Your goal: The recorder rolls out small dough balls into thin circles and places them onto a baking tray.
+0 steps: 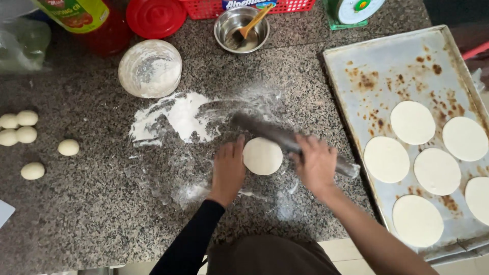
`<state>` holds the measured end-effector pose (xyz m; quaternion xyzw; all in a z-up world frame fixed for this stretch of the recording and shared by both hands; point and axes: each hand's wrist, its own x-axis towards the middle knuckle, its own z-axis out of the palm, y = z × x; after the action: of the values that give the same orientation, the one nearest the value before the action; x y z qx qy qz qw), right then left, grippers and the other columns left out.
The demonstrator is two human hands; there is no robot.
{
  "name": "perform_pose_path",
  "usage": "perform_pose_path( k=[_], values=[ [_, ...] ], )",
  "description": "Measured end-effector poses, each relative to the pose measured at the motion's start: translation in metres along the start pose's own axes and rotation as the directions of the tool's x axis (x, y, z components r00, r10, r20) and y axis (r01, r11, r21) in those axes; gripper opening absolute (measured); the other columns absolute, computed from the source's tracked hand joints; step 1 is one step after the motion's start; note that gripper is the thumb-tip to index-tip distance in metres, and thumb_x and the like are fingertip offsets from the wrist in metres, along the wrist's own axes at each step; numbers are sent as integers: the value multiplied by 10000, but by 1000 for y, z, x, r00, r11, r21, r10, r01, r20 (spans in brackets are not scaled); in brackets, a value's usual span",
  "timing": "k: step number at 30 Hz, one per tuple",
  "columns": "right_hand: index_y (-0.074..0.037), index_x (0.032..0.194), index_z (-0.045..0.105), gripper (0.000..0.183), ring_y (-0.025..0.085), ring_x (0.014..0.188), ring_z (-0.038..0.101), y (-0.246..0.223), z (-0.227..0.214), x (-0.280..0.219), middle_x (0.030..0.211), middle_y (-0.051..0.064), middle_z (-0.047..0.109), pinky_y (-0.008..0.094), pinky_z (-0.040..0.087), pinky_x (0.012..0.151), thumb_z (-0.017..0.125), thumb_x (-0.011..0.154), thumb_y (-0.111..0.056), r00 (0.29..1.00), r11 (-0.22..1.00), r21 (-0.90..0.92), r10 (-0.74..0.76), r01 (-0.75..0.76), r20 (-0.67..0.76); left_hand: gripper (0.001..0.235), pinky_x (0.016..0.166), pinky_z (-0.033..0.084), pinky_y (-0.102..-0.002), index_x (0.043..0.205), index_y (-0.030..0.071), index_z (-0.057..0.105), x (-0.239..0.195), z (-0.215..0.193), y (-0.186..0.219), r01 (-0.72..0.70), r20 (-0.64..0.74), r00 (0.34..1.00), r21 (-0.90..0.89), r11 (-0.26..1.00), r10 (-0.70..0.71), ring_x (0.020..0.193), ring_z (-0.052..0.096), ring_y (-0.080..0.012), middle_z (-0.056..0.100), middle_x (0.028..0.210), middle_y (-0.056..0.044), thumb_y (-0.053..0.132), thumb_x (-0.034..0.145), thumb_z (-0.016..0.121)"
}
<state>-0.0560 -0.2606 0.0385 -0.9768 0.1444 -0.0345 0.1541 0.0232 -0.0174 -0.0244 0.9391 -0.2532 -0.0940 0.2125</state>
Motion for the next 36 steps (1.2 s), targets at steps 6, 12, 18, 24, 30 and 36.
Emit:
perform_pose_path(
  k=[6,12,18,24,30,36],
  values=[
    [-265,1470,540,602,227,1213,568,-12,26,-48,1317,23,649,505,395,1038,691,888,-233,946,957,-11,-285,290,154,525,1214,307,-610,1475,65,511,-48,-16,-4,-195,-120,967,212,958,223,1476,408,-335,562,1458,-157,395,1070,455],
    [-188,1608,321,668,267,1628,135,-26,39,13,1714,50,280,599,137,1288,136,1071,-539,941,921,-289,-175,260,289,690,1245,88,-662,1607,114,334,22,-42,9,-29,143,990,290,957,-14,1579,168,-336,286,1678,-135,534,1081,182],
    [-36,1646,223,767,349,1634,38,-27,38,131,1743,158,154,640,31,1241,243,1092,-567,988,975,-165,-137,148,74,700,1265,13,-639,1634,37,320,129,-38,-16,-28,-203,975,276,961,87,1613,143,-382,215,1721,-219,506,1131,194],
    [-48,1651,298,796,343,1627,101,-20,44,78,1740,125,226,627,16,1270,233,1073,-593,983,969,-173,-182,175,-24,637,1282,20,-629,1616,86,339,82,-57,10,-32,-58,997,310,950,52,1613,170,-338,251,1708,-168,462,1115,222],
    [-117,1637,314,793,350,1586,185,-21,41,-6,1691,118,342,638,123,1232,230,1036,-627,960,948,-158,-280,276,-1,629,1280,65,-589,1626,110,302,-7,-18,8,-144,-26,986,343,928,162,1605,175,-267,246,1708,-92,438,1100,195],
    [-223,1536,480,595,287,1245,569,-1,24,-48,1425,78,605,510,405,1073,615,963,-312,918,940,-94,-294,328,266,635,1257,70,-600,1631,69,236,-47,-33,10,-396,338,902,401,826,269,1614,87,-282,159,1735,-116,382,1078,231]
  ],
)
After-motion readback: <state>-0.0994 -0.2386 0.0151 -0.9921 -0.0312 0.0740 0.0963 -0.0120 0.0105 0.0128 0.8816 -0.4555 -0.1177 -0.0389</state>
